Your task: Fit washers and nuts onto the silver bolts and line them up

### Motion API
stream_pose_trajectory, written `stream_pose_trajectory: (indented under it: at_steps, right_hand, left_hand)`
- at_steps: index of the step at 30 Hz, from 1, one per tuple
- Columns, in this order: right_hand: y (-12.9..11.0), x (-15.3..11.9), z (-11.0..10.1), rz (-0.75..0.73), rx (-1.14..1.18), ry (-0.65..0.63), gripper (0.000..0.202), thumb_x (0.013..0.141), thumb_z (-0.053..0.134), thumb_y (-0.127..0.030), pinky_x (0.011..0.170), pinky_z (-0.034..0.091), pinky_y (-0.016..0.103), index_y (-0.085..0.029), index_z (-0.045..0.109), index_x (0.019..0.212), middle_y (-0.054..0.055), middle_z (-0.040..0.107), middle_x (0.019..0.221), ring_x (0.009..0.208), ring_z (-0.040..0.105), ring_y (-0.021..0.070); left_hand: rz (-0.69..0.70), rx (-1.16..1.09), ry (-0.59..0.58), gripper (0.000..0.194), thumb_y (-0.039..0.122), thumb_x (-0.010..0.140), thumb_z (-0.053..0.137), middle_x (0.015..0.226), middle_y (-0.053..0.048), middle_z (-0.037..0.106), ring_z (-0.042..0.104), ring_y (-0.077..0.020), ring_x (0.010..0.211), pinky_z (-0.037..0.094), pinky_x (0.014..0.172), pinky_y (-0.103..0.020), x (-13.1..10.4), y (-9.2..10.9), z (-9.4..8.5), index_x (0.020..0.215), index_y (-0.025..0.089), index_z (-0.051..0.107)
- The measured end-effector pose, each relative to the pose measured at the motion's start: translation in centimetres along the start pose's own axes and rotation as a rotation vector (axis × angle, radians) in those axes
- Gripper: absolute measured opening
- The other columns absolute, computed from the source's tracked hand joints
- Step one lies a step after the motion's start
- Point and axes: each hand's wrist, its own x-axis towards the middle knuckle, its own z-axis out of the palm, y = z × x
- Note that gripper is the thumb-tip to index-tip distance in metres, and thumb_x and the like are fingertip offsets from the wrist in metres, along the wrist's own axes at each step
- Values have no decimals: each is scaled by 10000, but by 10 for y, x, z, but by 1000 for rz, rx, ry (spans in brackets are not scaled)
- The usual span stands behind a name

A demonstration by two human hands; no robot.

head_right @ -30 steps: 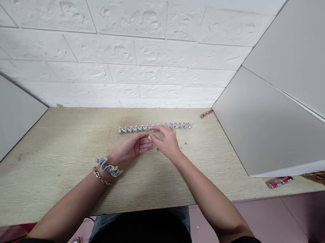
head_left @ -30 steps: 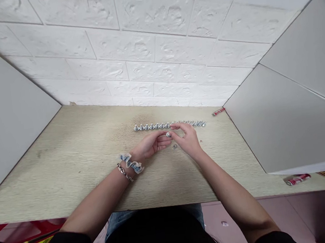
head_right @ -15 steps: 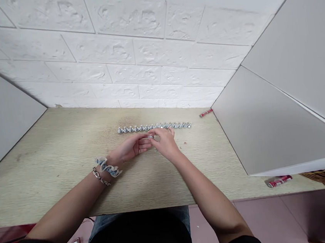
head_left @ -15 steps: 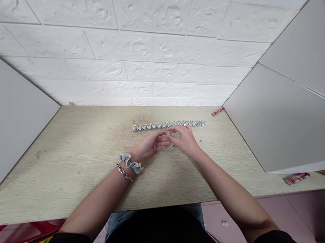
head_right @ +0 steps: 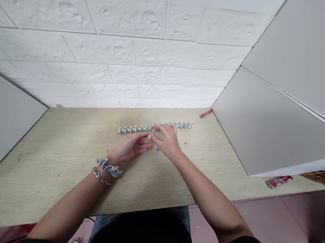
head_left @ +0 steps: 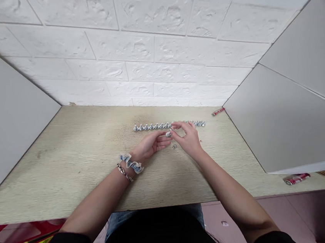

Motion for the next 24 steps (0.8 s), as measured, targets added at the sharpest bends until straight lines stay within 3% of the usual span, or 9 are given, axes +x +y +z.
stream_pose_trajectory:
  at_steps: [16,24]
  right_hand:
    - [1,-2,4,-95,-117,-150,179,802,517,-297,1042,110,496,-266,614,950,11,679,954,967,581,201]
    - [1,-3,6,-97,-142,-194,165,826,490,-258,1020,150,505,-260,604,946,14,673,929,966,575,197]
  left_hand:
    - [1,-11,-5,165,203,852,472,755,-60,675,643,-114,692,474,571,-176,1,1,1,897,146,619]
    - [-2,-8,-17,163,215,850,486,758,-65,672,647,-119,700,479,576,-174,2,0,0,901,136,619]
